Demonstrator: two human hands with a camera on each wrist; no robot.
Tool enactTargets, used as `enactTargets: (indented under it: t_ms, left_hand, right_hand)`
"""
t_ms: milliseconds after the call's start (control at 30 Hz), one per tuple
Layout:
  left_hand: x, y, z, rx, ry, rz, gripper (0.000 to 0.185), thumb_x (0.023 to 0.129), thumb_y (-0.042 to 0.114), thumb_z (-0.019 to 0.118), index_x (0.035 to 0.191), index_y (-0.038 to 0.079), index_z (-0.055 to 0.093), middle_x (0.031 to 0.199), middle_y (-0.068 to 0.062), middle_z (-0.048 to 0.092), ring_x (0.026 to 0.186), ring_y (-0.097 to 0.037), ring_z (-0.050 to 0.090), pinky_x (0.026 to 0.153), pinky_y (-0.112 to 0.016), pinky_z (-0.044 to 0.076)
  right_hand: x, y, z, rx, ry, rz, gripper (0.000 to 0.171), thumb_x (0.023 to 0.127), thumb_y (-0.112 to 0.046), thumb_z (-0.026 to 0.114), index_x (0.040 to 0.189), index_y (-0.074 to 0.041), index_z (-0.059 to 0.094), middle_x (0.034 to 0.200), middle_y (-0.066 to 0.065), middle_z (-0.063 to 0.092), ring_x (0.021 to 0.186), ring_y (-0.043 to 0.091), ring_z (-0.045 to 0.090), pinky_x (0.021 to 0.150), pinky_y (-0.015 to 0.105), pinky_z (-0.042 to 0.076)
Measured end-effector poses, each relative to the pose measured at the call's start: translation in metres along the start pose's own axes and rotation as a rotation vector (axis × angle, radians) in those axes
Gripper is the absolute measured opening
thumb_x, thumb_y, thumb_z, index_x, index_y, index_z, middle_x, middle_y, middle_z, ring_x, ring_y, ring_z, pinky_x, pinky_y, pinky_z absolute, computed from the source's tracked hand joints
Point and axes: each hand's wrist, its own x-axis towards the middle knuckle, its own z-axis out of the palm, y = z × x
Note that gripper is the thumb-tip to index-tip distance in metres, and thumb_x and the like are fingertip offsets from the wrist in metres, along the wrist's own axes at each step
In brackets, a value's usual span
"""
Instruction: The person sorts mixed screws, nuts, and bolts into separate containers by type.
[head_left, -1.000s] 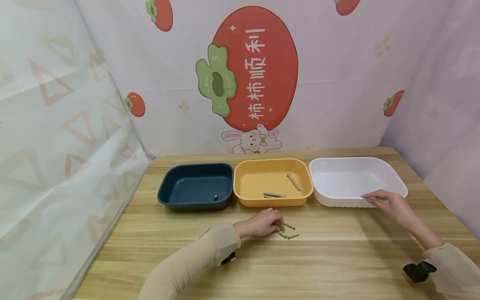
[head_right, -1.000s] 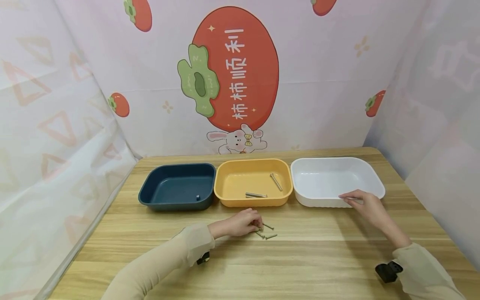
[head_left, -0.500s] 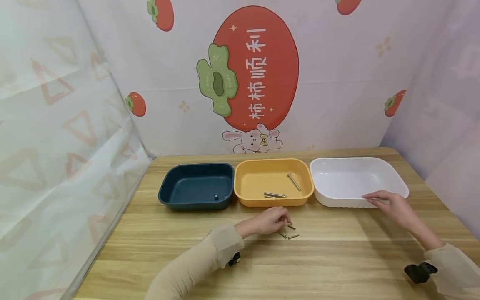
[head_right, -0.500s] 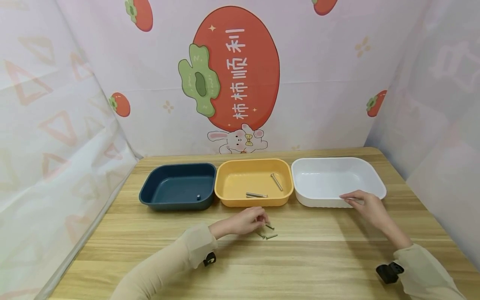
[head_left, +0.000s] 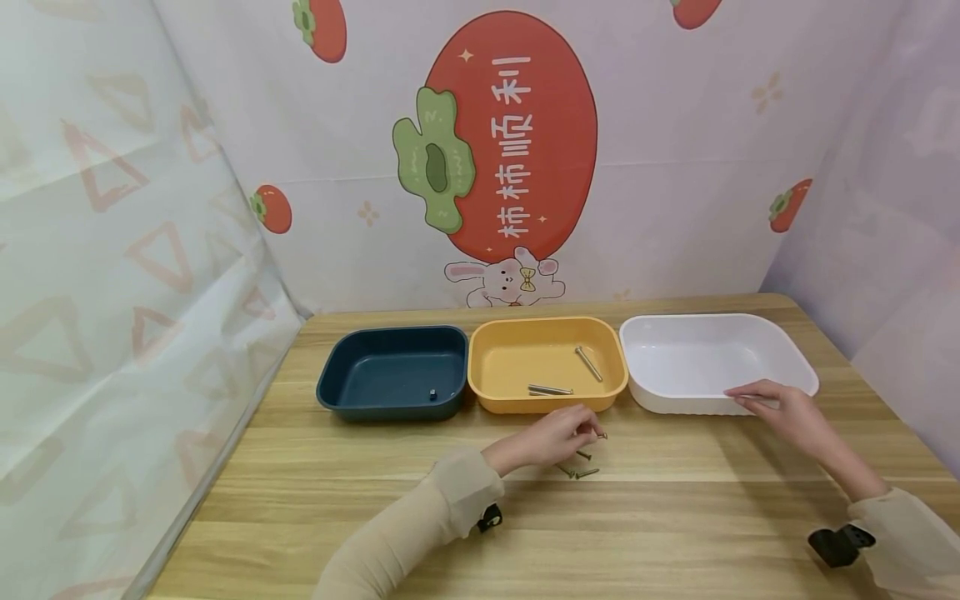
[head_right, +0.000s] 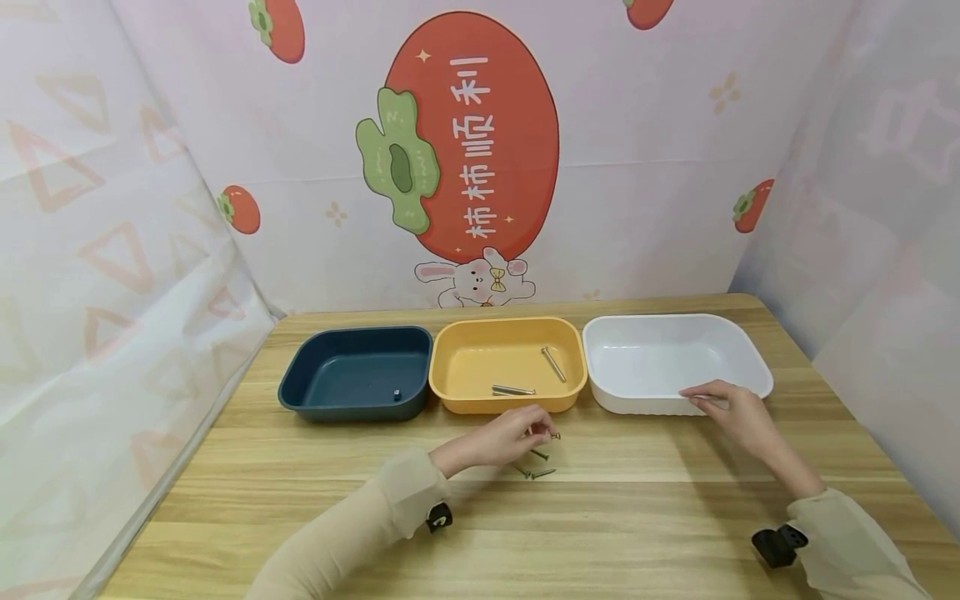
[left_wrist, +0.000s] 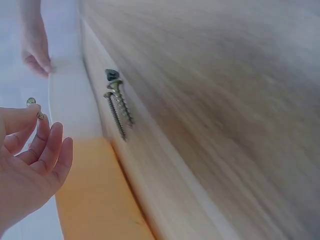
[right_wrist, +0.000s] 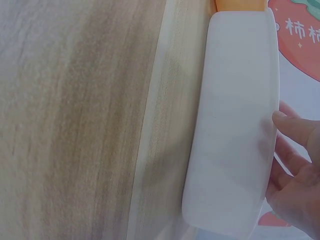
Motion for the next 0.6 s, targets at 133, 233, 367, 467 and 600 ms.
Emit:
enactTargets:
  t_ms: [133,233,367,467,600]
  left_hand:
    - [0.006,0.006,0.000,-0.030,0.027,0.005,0.012,0.090,0.011,0.050,0.099,0.006,0.057,0.090,0.002,0.054,0.079,-0.001,0.046,0.068,-0.007,0.037]
    - [0.010,0.012,-0.002,-0.060,0.046,0.003,0.014,0.091,0.012,0.049,0.101,0.006,0.057,0.091,0.002,0.055,0.080,0.000,0.047,0.069,-0.007,0.038]
    - [0.018,0.020,-0.007,-0.087,0.079,0.024,0.015,0.090,0.011,0.050,0.101,0.004,0.057,0.092,0.001,0.056,0.079,0.000,0.048,0.068,-0.007,0.038]
    - [0.026,0.026,-0.011,-0.088,0.111,0.038,0.014,0.090,0.010,0.050,0.100,0.003,0.057,0.091,-0.001,0.056,0.078,-0.001,0.048,0.068,-0.006,0.038]
    - [0.035,0.033,-0.015,-0.108,0.145,0.013,0.014,0.090,0.011,0.051,0.100,0.004,0.058,0.090,0.000,0.055,0.079,0.000,0.048,0.069,-0.006,0.038]
  right_hand:
    - [0.000,0.000,0.000,0.006,-0.003,0.006,0.011,0.075,0.009,0.062,0.086,0.007,0.064,0.088,-0.029,0.055,0.083,-0.021,0.045,0.066,0.000,0.036]
    - [0.000,0.001,0.000,0.010,-0.006,0.005,0.012,0.075,0.008,0.062,0.087,0.007,0.064,0.088,-0.029,0.055,0.084,-0.021,0.045,0.066,0.000,0.036]
    - [0.000,0.001,0.000,0.015,-0.005,0.002,0.012,0.075,0.009,0.062,0.087,0.007,0.064,0.088,-0.028,0.055,0.084,-0.021,0.045,0.066,0.001,0.037]
    - [-0.001,0.001,0.000,0.021,-0.005,0.010,0.012,0.075,0.010,0.061,0.087,0.007,0.064,0.089,-0.028,0.055,0.084,-0.021,0.046,0.065,0.001,0.037]
    - [-0.001,0.001,-0.001,0.024,-0.008,0.017,0.012,0.076,0.009,0.061,0.088,0.006,0.064,0.089,-0.028,0.055,0.084,-0.021,0.045,0.065,0.001,0.037]
